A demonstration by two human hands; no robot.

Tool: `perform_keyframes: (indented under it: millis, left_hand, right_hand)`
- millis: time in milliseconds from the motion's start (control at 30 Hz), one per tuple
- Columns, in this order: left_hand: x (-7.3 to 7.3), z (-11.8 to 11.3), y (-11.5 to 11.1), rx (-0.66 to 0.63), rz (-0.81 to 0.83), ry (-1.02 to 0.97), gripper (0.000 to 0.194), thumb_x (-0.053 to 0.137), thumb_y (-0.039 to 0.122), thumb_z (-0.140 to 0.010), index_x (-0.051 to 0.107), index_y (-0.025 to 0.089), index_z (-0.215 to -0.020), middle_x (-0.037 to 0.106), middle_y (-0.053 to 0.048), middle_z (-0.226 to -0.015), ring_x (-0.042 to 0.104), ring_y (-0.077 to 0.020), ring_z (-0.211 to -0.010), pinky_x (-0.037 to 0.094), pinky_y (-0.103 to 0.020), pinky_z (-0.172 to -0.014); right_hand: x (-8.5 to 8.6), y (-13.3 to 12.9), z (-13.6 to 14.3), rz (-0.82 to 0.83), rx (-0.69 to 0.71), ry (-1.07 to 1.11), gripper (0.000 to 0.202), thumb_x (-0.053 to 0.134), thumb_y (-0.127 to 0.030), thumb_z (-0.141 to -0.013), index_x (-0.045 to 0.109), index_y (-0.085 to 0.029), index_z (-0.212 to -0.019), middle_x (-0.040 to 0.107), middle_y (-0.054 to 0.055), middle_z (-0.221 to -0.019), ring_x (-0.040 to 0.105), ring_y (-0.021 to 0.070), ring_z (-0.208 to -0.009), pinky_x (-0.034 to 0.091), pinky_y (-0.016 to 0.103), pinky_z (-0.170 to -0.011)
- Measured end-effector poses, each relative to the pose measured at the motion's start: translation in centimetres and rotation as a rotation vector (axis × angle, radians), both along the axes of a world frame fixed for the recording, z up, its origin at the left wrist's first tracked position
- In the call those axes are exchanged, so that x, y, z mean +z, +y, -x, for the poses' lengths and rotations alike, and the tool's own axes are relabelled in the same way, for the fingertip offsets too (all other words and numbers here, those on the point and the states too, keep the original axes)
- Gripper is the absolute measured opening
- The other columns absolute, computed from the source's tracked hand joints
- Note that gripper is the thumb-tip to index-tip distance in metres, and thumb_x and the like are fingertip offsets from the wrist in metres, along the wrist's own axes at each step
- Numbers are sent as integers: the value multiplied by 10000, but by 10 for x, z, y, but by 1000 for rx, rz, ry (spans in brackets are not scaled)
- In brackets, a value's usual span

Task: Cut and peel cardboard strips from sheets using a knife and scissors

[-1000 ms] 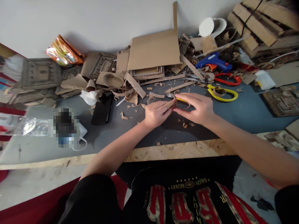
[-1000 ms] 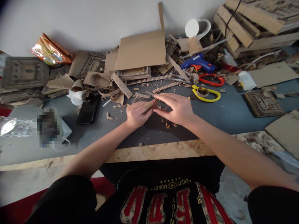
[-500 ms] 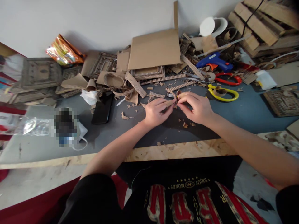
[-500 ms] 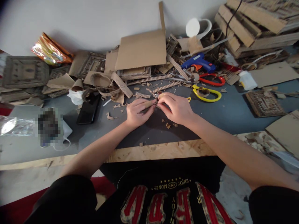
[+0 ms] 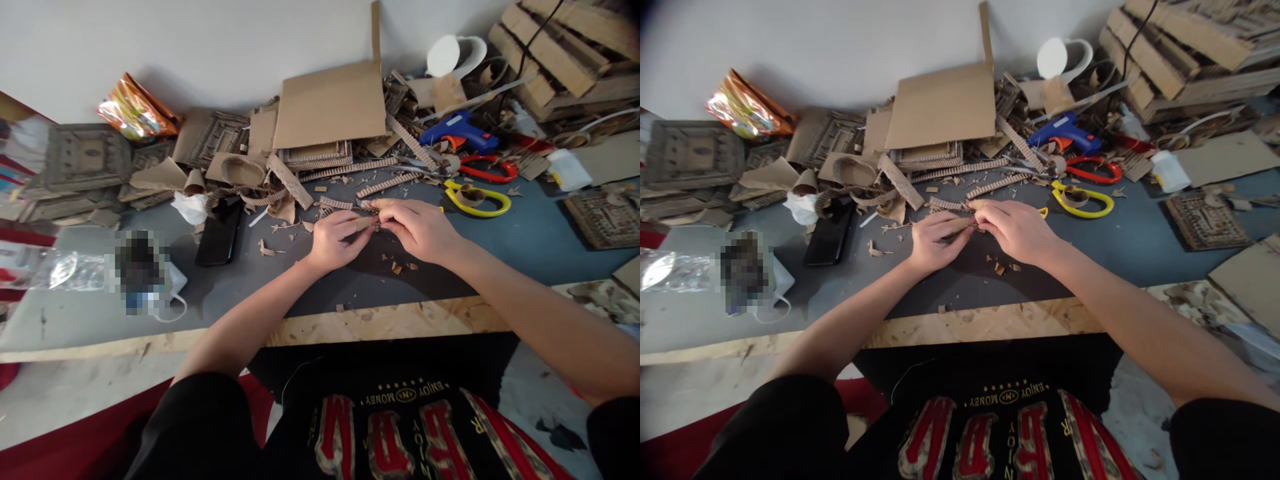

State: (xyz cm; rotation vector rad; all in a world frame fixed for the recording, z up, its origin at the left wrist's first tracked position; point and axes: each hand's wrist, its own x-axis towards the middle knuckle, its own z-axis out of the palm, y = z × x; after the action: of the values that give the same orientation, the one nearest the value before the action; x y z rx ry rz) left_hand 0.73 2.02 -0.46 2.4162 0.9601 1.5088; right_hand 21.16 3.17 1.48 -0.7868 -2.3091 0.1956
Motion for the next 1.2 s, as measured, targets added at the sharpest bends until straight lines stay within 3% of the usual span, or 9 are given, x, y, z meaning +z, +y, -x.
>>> perform_keyframes:
  millis: [333,467,667,867,1000,1100,1200]
  left_hand:
    - [4,3,3,-67,-4,-13,97,660,146,-852,739,151,-907,717,-34,-778,651,-80,-673,522,-173,-624]
    - [2,4,9,-43,-31,-2,92,665,144,-844,738,154,-899,728,-33,-783,666,-86,-685,530,-179,-638]
    - [0,5,16,-48,-68,29,94,665,133,-841,739,145,-898,728,-34,-771,666,-89,-674,526,-182,-630]
    - [0,3,15,-20,-54,23,98,659,159,-857,741,161,-910,750,-32,-818,686,-89,-707,543,-182,-646]
    - [0,3,14,14,-36,10,114,657,165,-857,747,149,-924,749,-40,-787,682,-95,-671,533,-192,-622]
    - [-1,3,13,32,-40,-16,127,669,177,-855,750,131,-942,747,-52,-773,675,-97,-645,521,-191,-599]
    - [-1,3,12,34,-60,-11,131,666,205,-870,744,146,-958,761,-55,-828,694,-103,-699,537,-194,-642]
  right_hand:
    - [6,4,-5,69,90,-9,118,462,-162,-962,562,-215,-928,691,72,-1196,659,206,-1094,518,343,-883]
    - [10,7,-6,-13,68,-82,142,449,-172,-974,575,-211,-921,686,73,-1207,619,220,-1174,490,378,-953]
    - [11,11,-9,-159,-5,-139,163,446,-162,-977,587,-202,-906,693,69,-1140,626,200,-1099,469,350,-931]
    - [12,13,-10,-243,-94,-207,175,457,-148,-964,607,-203,-892,694,51,-990,637,186,-920,462,333,-791]
    - [11,10,-9,-135,-108,-87,88,588,-255,-913,656,-203,-936,719,52,-953,665,210,-899,496,366,-804]
    - [6,5,-5,-65,-168,122,324,723,-386,-816,686,-201,-1080,746,64,-1029,702,234,-928,549,384,-831]
    - [0,1,1,-102,-191,229,237,708,-327,-839,727,-219,-1049,764,39,-1002,730,206,-894,589,339,-809]
